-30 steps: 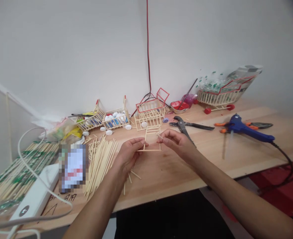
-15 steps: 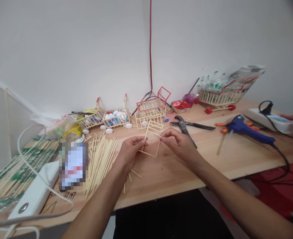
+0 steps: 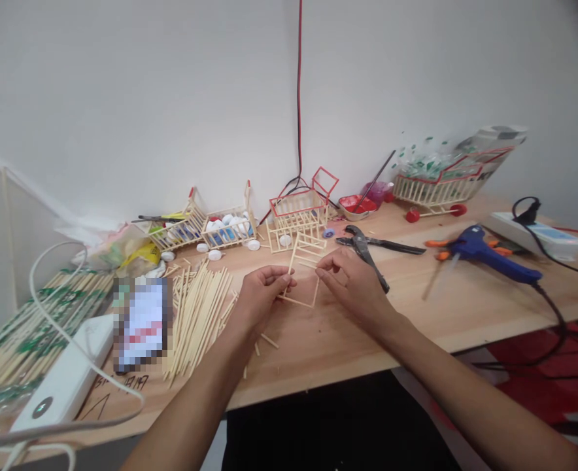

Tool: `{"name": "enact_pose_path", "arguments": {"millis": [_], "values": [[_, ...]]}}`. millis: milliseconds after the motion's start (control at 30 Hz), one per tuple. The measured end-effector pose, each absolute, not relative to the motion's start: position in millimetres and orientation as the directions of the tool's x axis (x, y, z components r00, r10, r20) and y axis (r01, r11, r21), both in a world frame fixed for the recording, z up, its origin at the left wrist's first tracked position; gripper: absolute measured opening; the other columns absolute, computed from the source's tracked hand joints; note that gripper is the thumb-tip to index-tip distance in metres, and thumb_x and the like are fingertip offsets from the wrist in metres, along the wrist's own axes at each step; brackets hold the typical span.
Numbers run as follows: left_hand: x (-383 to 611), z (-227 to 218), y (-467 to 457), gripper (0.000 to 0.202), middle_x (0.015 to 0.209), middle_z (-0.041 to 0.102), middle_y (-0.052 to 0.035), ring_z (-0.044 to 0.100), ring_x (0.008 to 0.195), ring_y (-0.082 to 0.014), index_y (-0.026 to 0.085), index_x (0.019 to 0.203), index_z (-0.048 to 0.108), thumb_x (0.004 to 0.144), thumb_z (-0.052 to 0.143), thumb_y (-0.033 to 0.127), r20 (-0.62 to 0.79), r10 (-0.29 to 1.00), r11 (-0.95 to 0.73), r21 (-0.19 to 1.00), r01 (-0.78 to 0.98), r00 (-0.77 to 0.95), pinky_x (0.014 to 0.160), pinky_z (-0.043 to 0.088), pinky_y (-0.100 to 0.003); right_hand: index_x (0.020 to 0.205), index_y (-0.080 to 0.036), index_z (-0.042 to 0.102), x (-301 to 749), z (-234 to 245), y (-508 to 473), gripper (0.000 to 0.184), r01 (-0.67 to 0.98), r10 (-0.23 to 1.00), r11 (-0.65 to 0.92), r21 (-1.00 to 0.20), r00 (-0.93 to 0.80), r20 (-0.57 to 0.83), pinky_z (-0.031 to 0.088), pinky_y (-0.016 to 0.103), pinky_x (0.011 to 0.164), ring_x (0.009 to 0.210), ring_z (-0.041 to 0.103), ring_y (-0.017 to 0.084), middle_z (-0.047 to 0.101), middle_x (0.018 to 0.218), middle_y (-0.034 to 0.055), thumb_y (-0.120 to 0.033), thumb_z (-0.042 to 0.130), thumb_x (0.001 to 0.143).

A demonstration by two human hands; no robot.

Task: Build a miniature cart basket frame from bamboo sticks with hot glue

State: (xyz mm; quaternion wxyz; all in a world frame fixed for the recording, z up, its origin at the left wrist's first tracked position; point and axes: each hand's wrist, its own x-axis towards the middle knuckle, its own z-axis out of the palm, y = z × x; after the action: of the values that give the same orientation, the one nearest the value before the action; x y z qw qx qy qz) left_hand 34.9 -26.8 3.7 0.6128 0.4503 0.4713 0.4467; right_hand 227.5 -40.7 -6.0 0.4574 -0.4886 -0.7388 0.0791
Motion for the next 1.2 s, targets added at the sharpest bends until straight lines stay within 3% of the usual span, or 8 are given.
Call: {"name": "enact_pose_path", "arguments": {"millis": [1200], "values": [[36.8,2.2,-28.1,0.025,0.071,0.072,-0.0053,0.062,0.064,-0.0124,0.014,0.082,0.071,0.062,0.08,0.025,-0.159,0.97,0.183,0.975,-0.122,0.184,0.057,0.041,-0.02,0.081,-0.02,0.059,223.3,-7.9,-40.0,0.008,0.675,0.824,0.472,-0.567,-0.11,0.555,0.038,0.033,0.071,0.078,0.053,0.019,0.057,0.079,0.0037,-0.025,0.057,0.087]]}}
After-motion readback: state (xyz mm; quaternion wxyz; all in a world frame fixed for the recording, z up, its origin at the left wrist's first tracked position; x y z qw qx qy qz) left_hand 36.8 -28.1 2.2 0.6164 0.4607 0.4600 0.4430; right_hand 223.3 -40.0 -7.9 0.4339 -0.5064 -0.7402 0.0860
